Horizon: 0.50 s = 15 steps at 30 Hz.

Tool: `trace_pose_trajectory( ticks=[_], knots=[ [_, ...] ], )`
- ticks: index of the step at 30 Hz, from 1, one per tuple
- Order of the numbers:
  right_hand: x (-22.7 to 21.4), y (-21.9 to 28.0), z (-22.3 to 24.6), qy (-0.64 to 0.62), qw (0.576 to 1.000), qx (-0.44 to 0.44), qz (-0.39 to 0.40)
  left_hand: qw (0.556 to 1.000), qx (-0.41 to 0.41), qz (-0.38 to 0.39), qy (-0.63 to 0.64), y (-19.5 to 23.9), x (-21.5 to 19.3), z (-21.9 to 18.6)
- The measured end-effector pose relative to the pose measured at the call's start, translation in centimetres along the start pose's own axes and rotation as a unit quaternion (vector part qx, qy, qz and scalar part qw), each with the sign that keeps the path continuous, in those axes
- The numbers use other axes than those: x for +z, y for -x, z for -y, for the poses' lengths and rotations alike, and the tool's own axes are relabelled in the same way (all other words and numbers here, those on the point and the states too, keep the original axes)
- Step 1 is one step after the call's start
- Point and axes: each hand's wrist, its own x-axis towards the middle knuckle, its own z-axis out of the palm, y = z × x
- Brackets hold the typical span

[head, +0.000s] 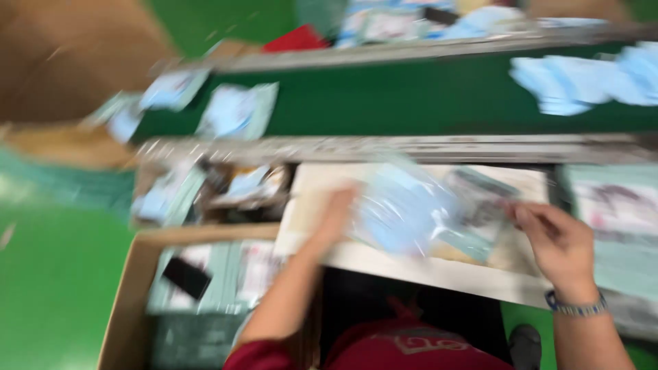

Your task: Packaging blue face masks into plastic bags and organizing them in boxes at a manufacturing facility.

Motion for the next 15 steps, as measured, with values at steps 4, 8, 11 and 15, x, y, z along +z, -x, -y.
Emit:
trace_pose_trajectory(
  ticks=[4, 8, 11, 15],
  knots=[
    [-2.1, -5.5, -2.6, 0.055, 0.997, -0.045, -0.028, 0.904, -0.071, -0.416, 0.061, 1.8, -11.0, 4.7],
    [-4.8, -15.8, -7.4, 0.222, 0.965, -0.092, -0.104, 0.912, 0.0, -0.409, -0.025, 0.9, -3.4, 8.2],
    [-8.9, -24.7, -15.1, 0.341, 0.925, -0.072, -0.152, 0.964, -0.046, -0.257, -0.057, 2.8, 1.5, -1.9],
    [-12.5, -32.5, -22.3, 0.389, 0.89, -0.065, -0.228, 0.946, -0.063, -0.286, -0.136, 3.3, 3.0, -5.9]
  ],
)
